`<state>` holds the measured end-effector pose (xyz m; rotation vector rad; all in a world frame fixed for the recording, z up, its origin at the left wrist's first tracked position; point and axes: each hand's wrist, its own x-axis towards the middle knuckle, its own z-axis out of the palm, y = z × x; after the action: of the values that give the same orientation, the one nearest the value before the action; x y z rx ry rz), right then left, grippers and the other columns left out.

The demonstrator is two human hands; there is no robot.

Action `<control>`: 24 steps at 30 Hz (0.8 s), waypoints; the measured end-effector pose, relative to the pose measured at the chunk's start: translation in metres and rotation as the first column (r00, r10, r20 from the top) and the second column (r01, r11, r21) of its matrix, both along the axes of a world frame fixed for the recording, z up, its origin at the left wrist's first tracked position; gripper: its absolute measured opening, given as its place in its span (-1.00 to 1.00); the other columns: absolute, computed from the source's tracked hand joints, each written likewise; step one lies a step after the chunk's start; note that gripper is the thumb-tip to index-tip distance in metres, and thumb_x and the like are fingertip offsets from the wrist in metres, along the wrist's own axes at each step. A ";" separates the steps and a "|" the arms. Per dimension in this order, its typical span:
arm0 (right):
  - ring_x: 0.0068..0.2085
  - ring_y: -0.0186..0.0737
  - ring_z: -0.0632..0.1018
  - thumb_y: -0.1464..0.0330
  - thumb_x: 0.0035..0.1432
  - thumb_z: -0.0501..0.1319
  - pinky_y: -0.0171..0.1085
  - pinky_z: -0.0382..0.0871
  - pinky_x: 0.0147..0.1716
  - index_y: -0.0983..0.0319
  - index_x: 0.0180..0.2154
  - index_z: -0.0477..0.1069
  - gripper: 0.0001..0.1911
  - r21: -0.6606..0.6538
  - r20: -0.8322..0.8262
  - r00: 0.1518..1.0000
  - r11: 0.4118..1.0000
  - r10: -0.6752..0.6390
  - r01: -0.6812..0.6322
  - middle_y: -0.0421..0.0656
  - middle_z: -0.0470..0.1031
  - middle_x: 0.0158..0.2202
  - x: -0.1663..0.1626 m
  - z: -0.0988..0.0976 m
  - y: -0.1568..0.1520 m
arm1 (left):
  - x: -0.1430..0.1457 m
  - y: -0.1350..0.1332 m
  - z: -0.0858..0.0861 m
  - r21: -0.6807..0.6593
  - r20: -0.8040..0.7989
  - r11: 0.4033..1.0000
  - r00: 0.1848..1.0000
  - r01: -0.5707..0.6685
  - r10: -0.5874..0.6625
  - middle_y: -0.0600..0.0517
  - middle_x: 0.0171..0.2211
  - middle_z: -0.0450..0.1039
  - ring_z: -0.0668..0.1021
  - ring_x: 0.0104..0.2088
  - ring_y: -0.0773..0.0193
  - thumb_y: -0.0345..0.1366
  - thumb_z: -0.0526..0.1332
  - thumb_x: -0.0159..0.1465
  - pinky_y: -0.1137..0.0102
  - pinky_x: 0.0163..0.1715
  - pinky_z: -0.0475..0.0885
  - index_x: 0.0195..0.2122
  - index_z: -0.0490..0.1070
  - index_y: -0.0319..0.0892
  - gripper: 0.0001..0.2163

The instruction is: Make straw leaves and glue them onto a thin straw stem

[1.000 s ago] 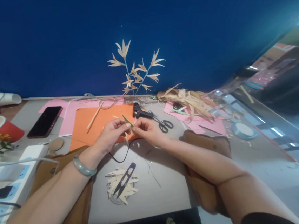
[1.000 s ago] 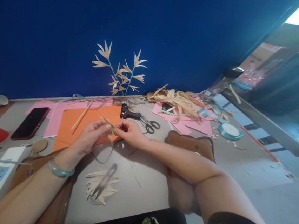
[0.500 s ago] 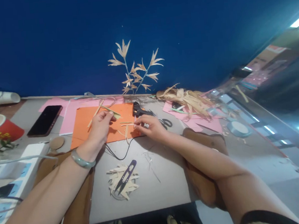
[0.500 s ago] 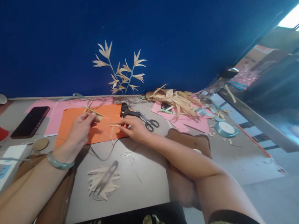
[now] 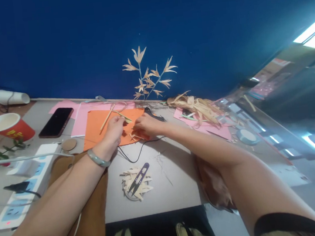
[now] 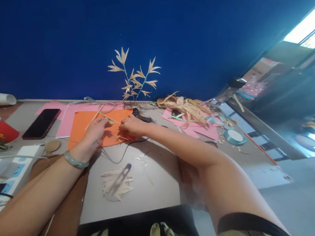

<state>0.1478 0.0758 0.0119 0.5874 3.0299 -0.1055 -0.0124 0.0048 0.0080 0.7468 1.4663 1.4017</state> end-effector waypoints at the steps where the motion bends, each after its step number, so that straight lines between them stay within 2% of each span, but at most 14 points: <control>1: -0.25 -0.21 0.44 0.28 0.18 0.21 -0.23 0.02 -0.22 0.22 -0.22 0.57 -0.79 -0.011 0.001 1.000 1.000 -0.014 0.014 -0.06 0.54 -0.29 -0.002 0.000 0.003 | 0.000 0.001 0.000 -0.004 0.008 1.000 1.000 -0.002 0.002 0.05 -0.52 0.38 0.40 -0.51 0.34 -0.28 0.20 0.11 0.49 -0.59 0.25 -0.52 0.30 -0.18 -0.87; 4: -0.32 -0.27 0.44 0.29 0.14 0.26 -0.26 0.03 -0.26 0.26 -0.34 0.55 -0.83 -0.045 -0.015 0.997 0.997 -0.070 0.069 -0.10 0.54 -0.34 -0.005 -0.001 0.010 | 0.000 0.002 -0.002 -0.005 0.037 1.000 0.999 -0.003 0.004 0.05 -0.49 0.39 0.39 -0.52 0.35 -0.27 0.18 0.13 0.49 -0.61 0.26 -0.50 0.29 -0.17 -0.88; 7: -0.37 -0.33 0.44 0.35 0.08 0.30 -0.32 0.08 -0.30 0.28 -0.39 0.53 -0.89 -0.157 -0.073 0.986 0.978 -0.149 0.136 -0.16 0.55 -0.39 -0.004 -0.001 0.015 | 0.000 0.003 -0.003 -0.021 0.031 1.000 0.999 -0.008 0.008 0.05 -0.47 0.38 0.36 -0.56 0.37 -0.26 0.16 0.15 0.49 -0.64 0.24 -0.48 0.28 -0.16 -0.88; 10: -0.40 -0.36 0.44 0.28 0.07 0.32 -0.37 0.13 -0.35 0.29 -0.40 0.52 -0.82 -0.261 -0.122 0.957 0.939 -0.263 0.225 -0.18 0.55 -0.42 -0.003 -0.001 0.020 | -0.001 0.004 -0.005 -0.044 0.003 0.999 1.000 -0.015 0.015 0.06 -0.47 0.37 0.33 -0.60 0.38 -0.26 0.16 0.14 0.49 -0.65 0.23 -0.47 0.28 -0.15 -0.89; 14: -0.38 -0.33 0.46 0.31 0.11 0.27 -0.36 0.13 -0.35 0.28 -0.38 0.53 -0.84 -0.165 -0.118 0.907 0.908 -0.405 0.384 -0.17 0.57 -0.41 -0.007 -0.002 0.030 | -0.002 0.004 -0.006 -0.045 -0.007 0.999 1.000 -0.013 0.013 0.04 -0.44 0.38 0.33 -0.59 0.38 -0.24 0.15 0.14 0.48 -0.64 0.23 -0.47 0.28 -0.15 -0.89; 17: -0.32 -0.25 0.48 0.38 0.11 0.25 -0.31 0.11 -0.30 0.29 -0.30 0.54 -0.86 -0.106 -0.134 0.884 0.893 -0.448 0.437 -0.10 0.58 -0.35 -0.009 -0.002 0.035 | -0.003 0.004 -0.005 -0.040 -0.003 0.999 1.000 -0.020 0.019 0.03 -0.43 0.39 0.37 -0.55 0.36 -0.25 0.13 0.15 0.48 -0.62 0.25 -0.47 0.26 -0.15 -0.88; 20: -0.26 -0.22 0.48 0.32 0.09 0.27 -0.28 0.09 -0.24 0.26 -0.27 0.54 -0.83 -0.076 -0.143 0.902 0.913 -0.408 0.401 -0.10 0.58 -0.29 -0.008 0.001 0.035 | -0.003 0.005 -0.006 -0.046 0.009 0.999 1.000 -0.018 0.019 0.03 -0.43 0.39 0.39 -0.54 0.35 -0.25 0.11 0.15 0.48 -0.61 0.25 -0.47 0.24 -0.14 -0.89; 24: -0.33 -0.28 0.46 0.28 0.04 0.32 -0.27 0.06 -0.23 0.25 -0.45 0.53 -0.84 -0.133 0.017 0.977 0.968 -0.212 0.213 -0.16 0.56 -0.38 -0.007 0.005 0.030 | -0.004 0.005 -0.007 -0.049 0.010 0.999 1.000 -0.016 0.017 0.04 -0.43 0.39 0.38 -0.58 0.35 -0.25 0.12 0.13 0.45 -0.61 0.22 -0.45 0.25 -0.13 -0.91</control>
<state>0.1411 0.1058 0.0164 0.8962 2.9175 -0.3137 -0.0163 0.0098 0.0011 0.6967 1.4966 1.3750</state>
